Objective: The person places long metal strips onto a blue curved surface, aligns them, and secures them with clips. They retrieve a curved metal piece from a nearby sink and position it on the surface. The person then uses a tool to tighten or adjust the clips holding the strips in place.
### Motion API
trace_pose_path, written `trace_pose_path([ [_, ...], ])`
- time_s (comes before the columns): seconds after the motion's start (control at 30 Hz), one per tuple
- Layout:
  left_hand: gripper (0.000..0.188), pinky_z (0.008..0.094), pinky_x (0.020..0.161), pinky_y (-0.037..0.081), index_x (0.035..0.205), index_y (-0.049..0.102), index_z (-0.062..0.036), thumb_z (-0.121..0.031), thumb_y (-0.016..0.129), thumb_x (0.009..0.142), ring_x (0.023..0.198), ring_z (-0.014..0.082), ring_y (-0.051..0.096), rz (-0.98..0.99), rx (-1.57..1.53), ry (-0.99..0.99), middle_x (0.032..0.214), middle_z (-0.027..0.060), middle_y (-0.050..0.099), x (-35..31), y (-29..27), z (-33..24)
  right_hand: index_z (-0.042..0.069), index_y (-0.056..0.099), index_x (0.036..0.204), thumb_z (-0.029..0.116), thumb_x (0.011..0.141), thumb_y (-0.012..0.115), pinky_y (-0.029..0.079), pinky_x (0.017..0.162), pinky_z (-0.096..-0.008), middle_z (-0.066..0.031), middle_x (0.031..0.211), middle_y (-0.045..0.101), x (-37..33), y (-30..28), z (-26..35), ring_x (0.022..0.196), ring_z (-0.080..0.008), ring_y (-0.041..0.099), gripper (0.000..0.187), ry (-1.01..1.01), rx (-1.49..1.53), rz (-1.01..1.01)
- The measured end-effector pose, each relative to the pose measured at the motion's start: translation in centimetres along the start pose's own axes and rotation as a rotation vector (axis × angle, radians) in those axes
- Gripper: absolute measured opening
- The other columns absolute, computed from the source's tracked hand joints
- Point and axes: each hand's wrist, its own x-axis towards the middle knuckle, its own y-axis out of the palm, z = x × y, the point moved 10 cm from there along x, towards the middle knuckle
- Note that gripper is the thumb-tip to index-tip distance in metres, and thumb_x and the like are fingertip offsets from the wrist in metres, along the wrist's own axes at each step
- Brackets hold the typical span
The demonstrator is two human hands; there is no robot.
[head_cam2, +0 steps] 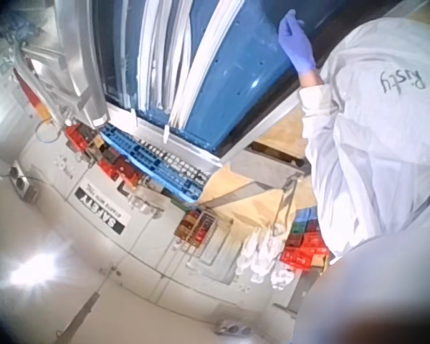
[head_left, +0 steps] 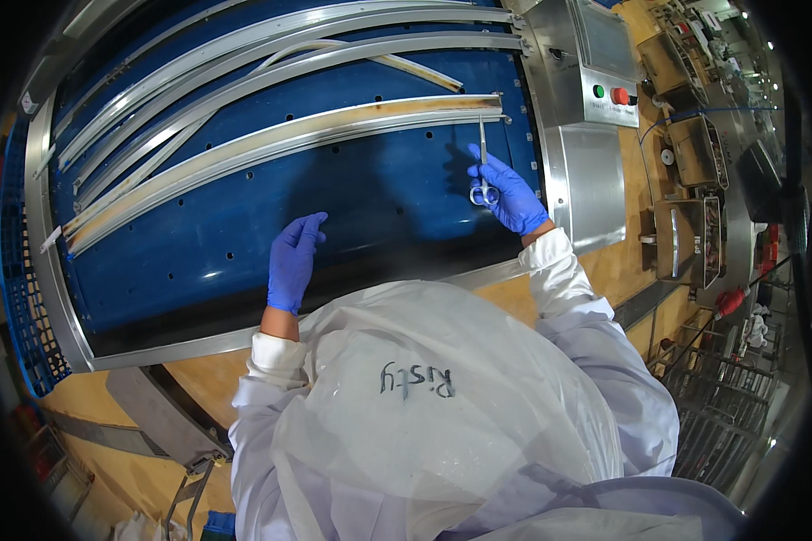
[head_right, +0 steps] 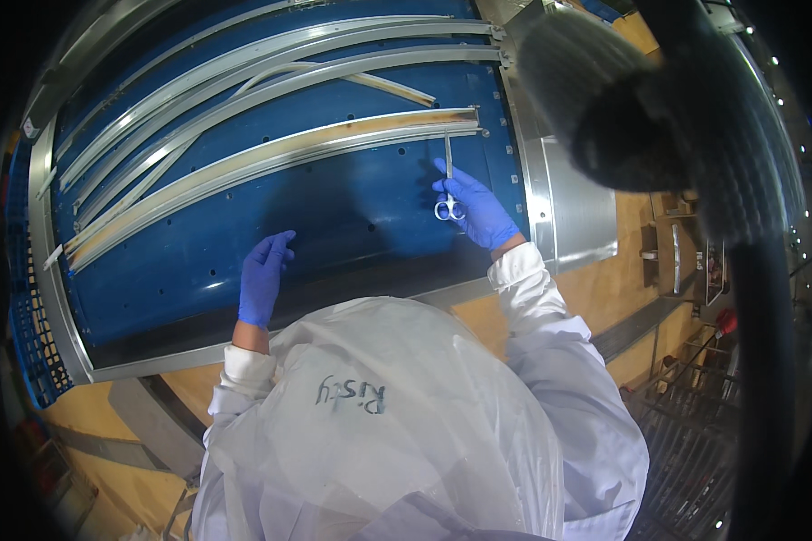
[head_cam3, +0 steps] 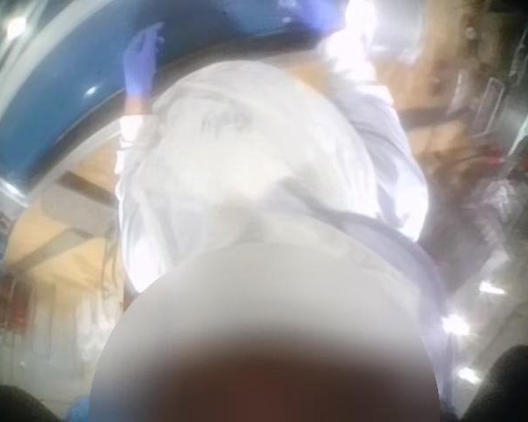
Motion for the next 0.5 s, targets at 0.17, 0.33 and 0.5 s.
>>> trace_pose_path([
  [0.17, 0.023, 0.0241, 0.07, 0.043, 0.102, 0.073, -0.0055, -0.025, 0.065, 0.093, 0.071, 0.0092, 0.053, -0.029, 0.017, 0.05, 0.078, -0.0001, 0.063, 1.9, 1.3, -0.2, 0.005, 0.042, 0.142, 0.016, 0.097, 0.056, 0.045, 0.054, -0.0163, -0.0054, 0.109, 0.062, 1.6, -1.0, 2.2, 0.074, -0.0071, 0.056, 0.049, -0.085, 0.107, -0.106],
  [0.33, 0.02, 0.034, 0.08, 0.048, 0.094, 0.074, -0.0081, -0.025, 0.072, 0.084, 0.085, 0.0248, 0.061, -0.108, 0.61, 0.304, 0.088, 0.0099, 0.068, 4.0, 1.4, -6.0, 0.012, 0.058, 0.131, 0.02, 0.098, 0.056, 0.051, 0.064, -0.0269, -0.0076, 0.096, 0.067, 4.9, -3.2, 4.8, 0.077, -0.0143, 0.062, 0.035, -0.349, -0.883, -0.184],
  [0.5, 0.042, 0.0421, 0.101, 0.041, 0.125, 0.063, -0.0217, -0.032, 0.069, 0.085, 0.118, 0.0334, 0.051, -0.27, 0.962, 0.643, 0.127, 0.0098, 0.059, 8.8, 3.4, -10.9, 0.031, 0.066, 0.121, 0.019, 0.092, 0.058, 0.053, 0.07, -0.0362, -0.0081, 0.091, 0.068, 4.7, 0.6, 7.4, 0.079, -0.0272, 0.066, 0.032, -0.614, -1.681, -0.402],
])
